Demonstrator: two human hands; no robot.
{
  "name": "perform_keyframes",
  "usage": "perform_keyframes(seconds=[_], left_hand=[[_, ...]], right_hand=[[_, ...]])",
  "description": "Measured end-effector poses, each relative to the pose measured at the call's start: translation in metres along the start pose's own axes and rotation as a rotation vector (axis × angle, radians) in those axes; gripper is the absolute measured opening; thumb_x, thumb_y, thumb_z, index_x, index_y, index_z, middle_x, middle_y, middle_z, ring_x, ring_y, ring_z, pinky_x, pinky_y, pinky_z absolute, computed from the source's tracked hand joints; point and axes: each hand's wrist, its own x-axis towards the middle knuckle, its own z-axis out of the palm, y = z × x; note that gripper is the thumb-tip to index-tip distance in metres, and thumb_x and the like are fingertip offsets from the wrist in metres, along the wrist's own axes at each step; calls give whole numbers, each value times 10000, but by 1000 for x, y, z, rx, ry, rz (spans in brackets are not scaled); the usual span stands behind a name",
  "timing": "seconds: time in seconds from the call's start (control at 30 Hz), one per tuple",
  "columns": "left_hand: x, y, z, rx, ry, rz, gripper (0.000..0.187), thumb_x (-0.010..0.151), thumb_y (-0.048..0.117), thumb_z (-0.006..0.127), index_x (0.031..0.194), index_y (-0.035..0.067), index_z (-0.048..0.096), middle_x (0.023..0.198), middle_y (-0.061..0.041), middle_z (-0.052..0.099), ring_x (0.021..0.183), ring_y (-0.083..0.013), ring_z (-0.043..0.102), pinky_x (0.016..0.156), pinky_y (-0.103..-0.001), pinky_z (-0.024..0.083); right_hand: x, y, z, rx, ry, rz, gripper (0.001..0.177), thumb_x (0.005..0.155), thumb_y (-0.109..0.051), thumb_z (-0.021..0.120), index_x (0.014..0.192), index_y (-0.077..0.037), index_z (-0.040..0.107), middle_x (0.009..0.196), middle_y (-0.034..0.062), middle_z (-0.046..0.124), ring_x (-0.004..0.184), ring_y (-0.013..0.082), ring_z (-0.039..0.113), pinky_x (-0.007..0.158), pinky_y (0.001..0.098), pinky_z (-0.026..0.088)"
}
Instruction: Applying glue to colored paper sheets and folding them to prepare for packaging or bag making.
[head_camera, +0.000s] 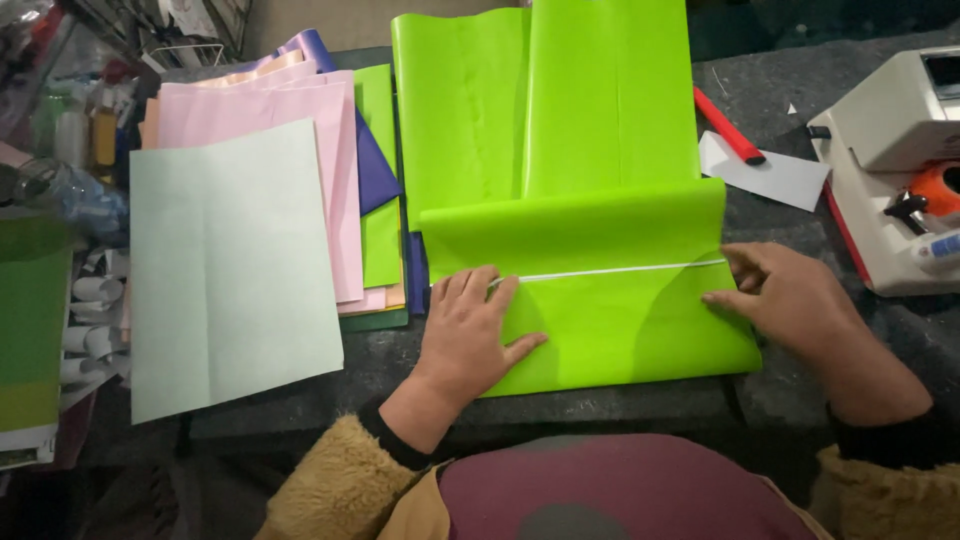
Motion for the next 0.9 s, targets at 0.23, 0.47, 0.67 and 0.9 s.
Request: perform_keyframes(seconds=[0.23,0.47,0.67,0.9], left_hand=[[-1,-1,2,15,-5,6,744,840,570,743,1335,31,611,1321,-191,557,1277,-366,476,1101,-506,332],[-2,-1,1,19,2,12,745,847,574,735,1339,30,608,1316,-190,558,1277,-364,477,1100,-507,332],[-1,0,0,26,-8,12,760,843,593,730,1343,33,609,1318,-184,561,1275,-363,479,1101,-507,331],[-1,-1,3,36,-13,5,801,839,641,713,1349,32,606,1317,-182,555,1278,-364,469,1111,-506,323]], right_hand=[[-1,9,9,205,106,107,551,881,-242,808,1401,-151,651,1102,87,759,915,187,734,775,360,621],[-14,5,8,336,150,152,396,914,-221,776,1291,-112,718,1071,107,770,906,191,748,762,362,637],[-16,9,10,414,100,207,385,871,-249,824,1209,-86,740,1061,118,778,911,208,741,812,384,601],[-21,12,5,482,-7,287,321,884,-262,817,1122,-53,769,996,147,785,853,243,724,783,425,584]])
